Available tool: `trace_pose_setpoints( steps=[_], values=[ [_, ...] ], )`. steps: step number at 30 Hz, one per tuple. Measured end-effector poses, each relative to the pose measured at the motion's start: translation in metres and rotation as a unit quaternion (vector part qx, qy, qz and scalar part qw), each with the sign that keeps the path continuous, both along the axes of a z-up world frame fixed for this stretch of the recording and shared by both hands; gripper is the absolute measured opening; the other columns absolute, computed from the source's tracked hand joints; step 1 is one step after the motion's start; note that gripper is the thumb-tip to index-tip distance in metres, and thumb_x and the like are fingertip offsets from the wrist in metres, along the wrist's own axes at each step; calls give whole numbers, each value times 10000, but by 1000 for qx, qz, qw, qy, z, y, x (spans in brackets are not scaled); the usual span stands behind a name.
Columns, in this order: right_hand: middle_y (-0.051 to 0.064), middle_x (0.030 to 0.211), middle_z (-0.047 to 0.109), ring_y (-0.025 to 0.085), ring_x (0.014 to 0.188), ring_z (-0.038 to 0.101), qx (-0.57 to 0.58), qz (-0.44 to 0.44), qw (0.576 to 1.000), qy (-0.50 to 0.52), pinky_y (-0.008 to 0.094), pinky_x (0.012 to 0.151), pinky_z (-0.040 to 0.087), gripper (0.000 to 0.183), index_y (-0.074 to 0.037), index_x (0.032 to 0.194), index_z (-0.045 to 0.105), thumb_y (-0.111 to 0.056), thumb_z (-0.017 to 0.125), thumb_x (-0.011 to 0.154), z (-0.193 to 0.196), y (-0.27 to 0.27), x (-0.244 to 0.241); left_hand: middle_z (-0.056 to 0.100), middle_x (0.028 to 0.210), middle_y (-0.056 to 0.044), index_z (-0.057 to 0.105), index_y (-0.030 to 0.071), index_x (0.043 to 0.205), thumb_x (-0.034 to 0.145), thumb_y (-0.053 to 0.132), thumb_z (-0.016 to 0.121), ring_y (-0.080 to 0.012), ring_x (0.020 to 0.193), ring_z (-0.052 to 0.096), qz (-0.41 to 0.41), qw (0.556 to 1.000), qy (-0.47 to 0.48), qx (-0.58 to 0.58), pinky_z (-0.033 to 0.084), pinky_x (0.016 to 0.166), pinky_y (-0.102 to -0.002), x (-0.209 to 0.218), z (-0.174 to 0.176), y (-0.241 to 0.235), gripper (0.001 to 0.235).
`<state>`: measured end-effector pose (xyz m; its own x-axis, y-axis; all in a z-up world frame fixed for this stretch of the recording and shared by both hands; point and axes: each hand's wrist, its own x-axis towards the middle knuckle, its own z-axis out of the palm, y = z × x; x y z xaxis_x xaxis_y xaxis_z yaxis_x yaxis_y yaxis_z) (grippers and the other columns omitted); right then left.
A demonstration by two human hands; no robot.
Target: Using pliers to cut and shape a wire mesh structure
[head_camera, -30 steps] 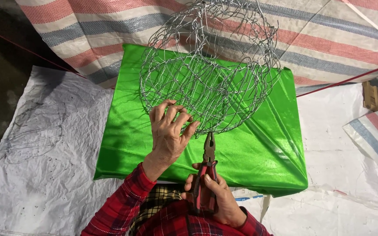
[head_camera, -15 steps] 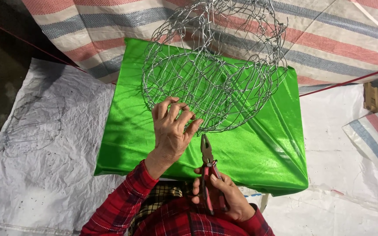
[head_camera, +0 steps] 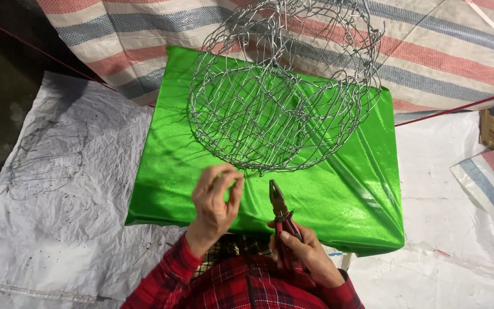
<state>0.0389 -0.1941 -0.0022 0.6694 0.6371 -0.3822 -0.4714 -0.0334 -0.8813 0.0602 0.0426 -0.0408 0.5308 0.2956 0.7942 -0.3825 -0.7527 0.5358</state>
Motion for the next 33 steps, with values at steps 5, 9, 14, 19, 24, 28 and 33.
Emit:
trace_pose_setpoints(
  steps=[5,9,14,19,24,28,33],
  values=[
    [113,762,767,164,483,684,-198,68,966,-150,265,426,582,209,-56,1085,571,-251,540,1017,-40,-22,23,661,914,-77,671,39,996,1047,121,574,-147,693,648,-110,972,178,-103,572,531,-241,-27,-30,-15,137],
    [78,795,787,167,601,762,-292,54,933,-202,313,529,602,169,-108,1157,475,-209,528,1031,-27,-17,32,677,841,-17,706,78,1085,1052,215,562,-41,525,492,-175,899,303,-265,354,391,-180,-30,-48,-20,202],
    [123,871,775,175,590,736,-241,62,953,-174,273,474,622,131,-86,1090,497,-194,538,1028,-27,-30,37,689,894,-18,697,80,1097,1060,224,543,-28,473,417,-153,916,276,-248,325,387,-176,-24,-44,-23,214],
    [151,848,786,199,589,736,-128,65,980,-135,290,462,590,177,-36,1071,558,-194,588,998,-4,-37,34,657,906,-42,661,66,1062,1064,139,536,-78,541,533,-118,960,200,-154,461,420,-193,-26,-42,-27,145],
    [190,750,731,232,592,689,-30,6,999,-30,308,448,464,195,-36,988,577,-208,660,948,36,-40,24,611,1092,-122,692,17,1049,964,-7,663,-175,850,714,-60,991,92,-77,692,744,-238,-23,-11,-27,93],
    [258,902,741,337,679,750,81,-40,995,36,356,428,534,267,-7,1051,545,-198,693,937,32,-48,19,625,1105,-101,696,96,955,966,181,692,-268,1090,597,5,998,53,-19,527,943,-387,-10,24,-25,86],
    [326,967,710,447,738,736,170,-43,983,56,457,587,607,381,44,1124,518,-229,708,938,37,-44,20,511,1317,-154,718,112,1019,1026,278,598,-349,1332,464,23,1000,14,3,456,1134,-496,9,43,-27,204]
  ],
)
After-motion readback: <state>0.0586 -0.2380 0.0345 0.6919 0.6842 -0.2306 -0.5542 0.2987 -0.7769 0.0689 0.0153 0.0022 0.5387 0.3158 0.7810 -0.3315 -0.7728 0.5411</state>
